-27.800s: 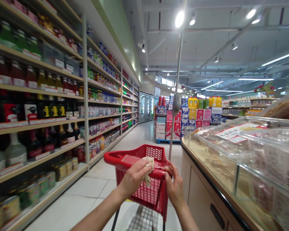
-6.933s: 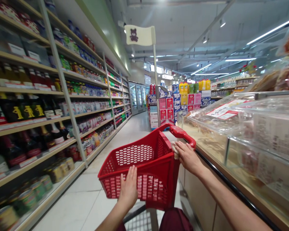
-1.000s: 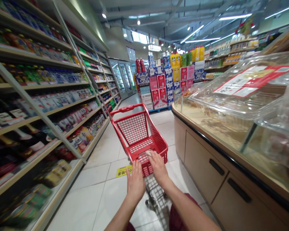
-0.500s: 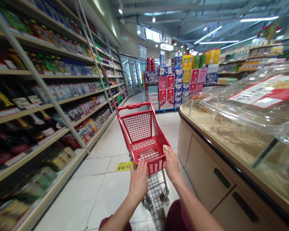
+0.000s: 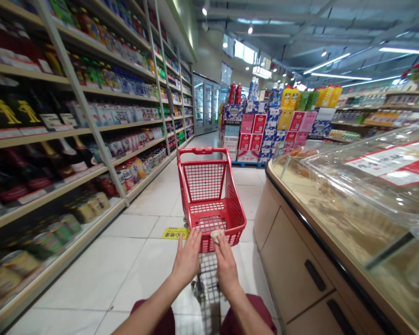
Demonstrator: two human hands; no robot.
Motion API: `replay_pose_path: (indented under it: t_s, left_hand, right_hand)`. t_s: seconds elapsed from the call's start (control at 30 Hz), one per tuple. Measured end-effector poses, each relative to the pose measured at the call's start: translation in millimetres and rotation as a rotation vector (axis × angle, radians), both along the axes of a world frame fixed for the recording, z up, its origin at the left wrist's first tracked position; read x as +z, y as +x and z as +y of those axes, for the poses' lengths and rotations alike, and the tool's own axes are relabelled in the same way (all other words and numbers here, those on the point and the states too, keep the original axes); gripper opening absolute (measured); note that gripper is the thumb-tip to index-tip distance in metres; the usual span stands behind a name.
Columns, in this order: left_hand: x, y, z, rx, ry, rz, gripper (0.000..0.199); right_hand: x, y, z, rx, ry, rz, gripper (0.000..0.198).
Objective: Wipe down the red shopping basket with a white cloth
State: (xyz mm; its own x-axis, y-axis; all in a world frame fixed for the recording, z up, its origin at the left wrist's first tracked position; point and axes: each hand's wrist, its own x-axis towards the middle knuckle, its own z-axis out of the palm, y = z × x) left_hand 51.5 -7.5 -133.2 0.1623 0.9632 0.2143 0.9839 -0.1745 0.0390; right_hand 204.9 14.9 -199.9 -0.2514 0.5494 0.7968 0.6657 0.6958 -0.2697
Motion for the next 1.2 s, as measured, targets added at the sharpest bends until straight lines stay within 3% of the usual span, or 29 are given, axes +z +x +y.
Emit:
replay_pose_path:
  t_s: [0.13, 0.3, 0.43, 0.5, 0.7, 0.87, 1.07, 1.2]
  left_hand:
    - [3.3, 0.1, 0.4, 0.024, -0.031, -0.007, 0.064]
    - [1.1, -2.5, -1.0, 0.039, -0.029, -0.033, 0.066]
    - [3.9, -8.3, -2.4, 0.035, -0.034, 0.001, 0.067]
    - [7.5, -9.0, -2.5, 0.021, -0.054, 0.036, 0.067]
    - [12.9, 9.7, 0.6, 0.036, -0.038, 0.075, 0.067]
    - [10.6, 22.2, 1.8, -0.036, -0.083, 0.060, 0.069]
    - [12.7, 23.4, 2.5, -0.034, -0.075, 0.056, 0.066]
    - [13.6, 24.6, 2.0, -0.060, -0.106, 0.058, 0.067]
  right_hand:
    - [-5.5, 1.6, -10.0, 0.107, -0.007, -0.084, 0.052]
    - [2.0, -10.2, -8.5, 0.040, 0.004, -0.033, 0.053]
    - [-12.5, -12.4, -8.9, 0.080, 0.020, -0.058, 0.055]
    - [-16.2, -6.2, -11.0, 0.070, -0.014, -0.061, 0.056]
    - [0.7, 19.6, 1.8, -0.050, -0.002, 0.060, 0.056]
    - [-19.7, 33.2, 3.0, -0.036, -0.082, -0.083, 0.053]
    - [-4.5, 49.4, 13.1, -0.129, -0.020, 0.044, 0.054]
    - [-21.2, 55.3, 13.6, -0.112, -0.085, -0.068, 0.055]
